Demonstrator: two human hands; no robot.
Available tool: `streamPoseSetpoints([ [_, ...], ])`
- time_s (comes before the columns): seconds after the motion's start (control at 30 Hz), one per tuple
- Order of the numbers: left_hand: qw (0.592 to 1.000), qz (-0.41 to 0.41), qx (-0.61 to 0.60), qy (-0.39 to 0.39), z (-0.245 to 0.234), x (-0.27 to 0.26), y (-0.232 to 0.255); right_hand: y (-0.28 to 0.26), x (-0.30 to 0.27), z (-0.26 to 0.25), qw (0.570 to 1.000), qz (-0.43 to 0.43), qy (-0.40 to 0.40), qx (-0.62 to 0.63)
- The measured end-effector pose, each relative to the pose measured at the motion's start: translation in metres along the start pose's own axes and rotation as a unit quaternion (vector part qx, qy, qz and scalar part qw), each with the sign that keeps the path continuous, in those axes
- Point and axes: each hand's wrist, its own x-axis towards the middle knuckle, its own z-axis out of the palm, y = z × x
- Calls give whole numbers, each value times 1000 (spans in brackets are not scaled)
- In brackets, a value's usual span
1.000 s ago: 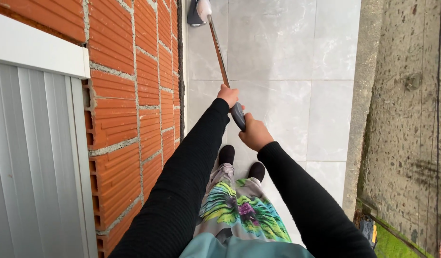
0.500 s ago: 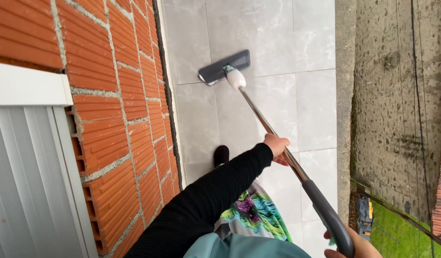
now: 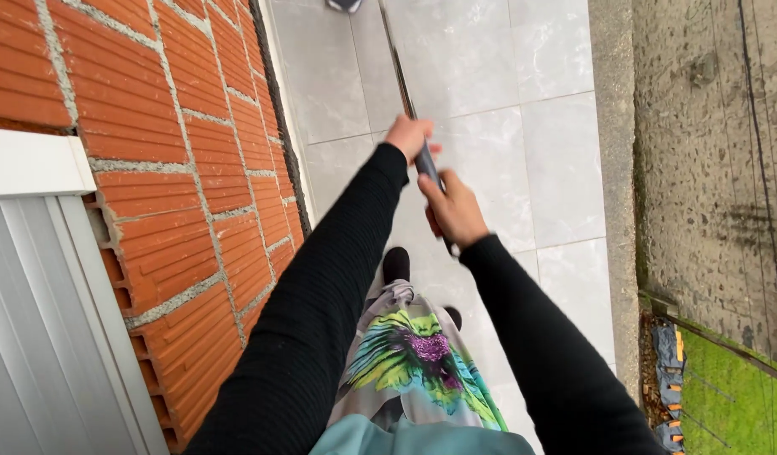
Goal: The person mops the tiled floor of a balcony using a spray mop. They move a black wicker chair to clean the area underneath and then reposition the chair.
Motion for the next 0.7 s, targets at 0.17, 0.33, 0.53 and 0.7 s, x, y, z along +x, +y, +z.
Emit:
streamPoseSetpoints([
  [0.17, 992, 58, 83, 79, 4, -22, 43, -9, 31, 2, 996, -54, 7, 77],
  [0.33, 998, -2, 67, 5, 73, 17, -81, 47, -71, -15, 999, 23, 18, 22],
  [0.53, 988, -133, 1, -72, 151, -126, -165, 111, -252, -42, 985, 150, 7, 83],
  [0.7, 962, -242, 18, -122, 200, -250, -198, 152, -357, -65, 954, 262, -6, 147],
])
